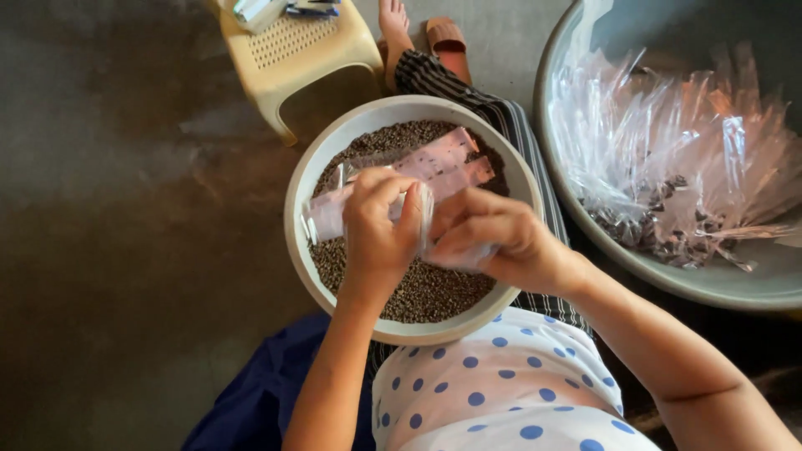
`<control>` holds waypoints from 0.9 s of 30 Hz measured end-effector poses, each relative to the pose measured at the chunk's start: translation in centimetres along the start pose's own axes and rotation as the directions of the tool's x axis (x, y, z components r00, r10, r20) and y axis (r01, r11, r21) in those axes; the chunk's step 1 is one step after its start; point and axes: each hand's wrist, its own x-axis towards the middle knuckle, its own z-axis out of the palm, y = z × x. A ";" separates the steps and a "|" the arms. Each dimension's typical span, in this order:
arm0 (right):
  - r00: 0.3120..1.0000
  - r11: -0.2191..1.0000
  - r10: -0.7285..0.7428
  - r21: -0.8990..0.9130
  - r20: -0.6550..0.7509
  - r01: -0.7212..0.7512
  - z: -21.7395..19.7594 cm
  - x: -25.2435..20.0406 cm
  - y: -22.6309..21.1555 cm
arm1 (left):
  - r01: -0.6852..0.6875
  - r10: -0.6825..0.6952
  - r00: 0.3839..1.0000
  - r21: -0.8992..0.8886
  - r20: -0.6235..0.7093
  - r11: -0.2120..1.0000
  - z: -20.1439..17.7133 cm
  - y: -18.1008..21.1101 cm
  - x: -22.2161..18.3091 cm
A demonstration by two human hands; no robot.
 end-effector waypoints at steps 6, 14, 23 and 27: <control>0.987 0.993 -0.107 -0.043 0.117 0.112 0.4 0.5 -0.7 | 0.238 -0.219 0.971 -0.334 0.093 0.912 -1.0 0.7 1.1; 0.873 0.920 0.351 0.297 -0.338 -0.255 1.8 0.8 4.0 | -0.060 0.076 0.991 -0.140 0.108 0.988 0.9 2.1 0.3; 0.870 0.918 0.390 0.201 -0.301 -0.342 0.9 -1.2 6.8 | -0.238 0.237 0.971 -0.045 -0.023 0.970 1.0 1.3 0.8; 0.762 0.847 0.530 0.276 -0.374 -0.454 -1.2 -1.9 6.6 | 0.033 0.092 0.954 -0.408 0.285 0.912 0.1 3.4 -0.4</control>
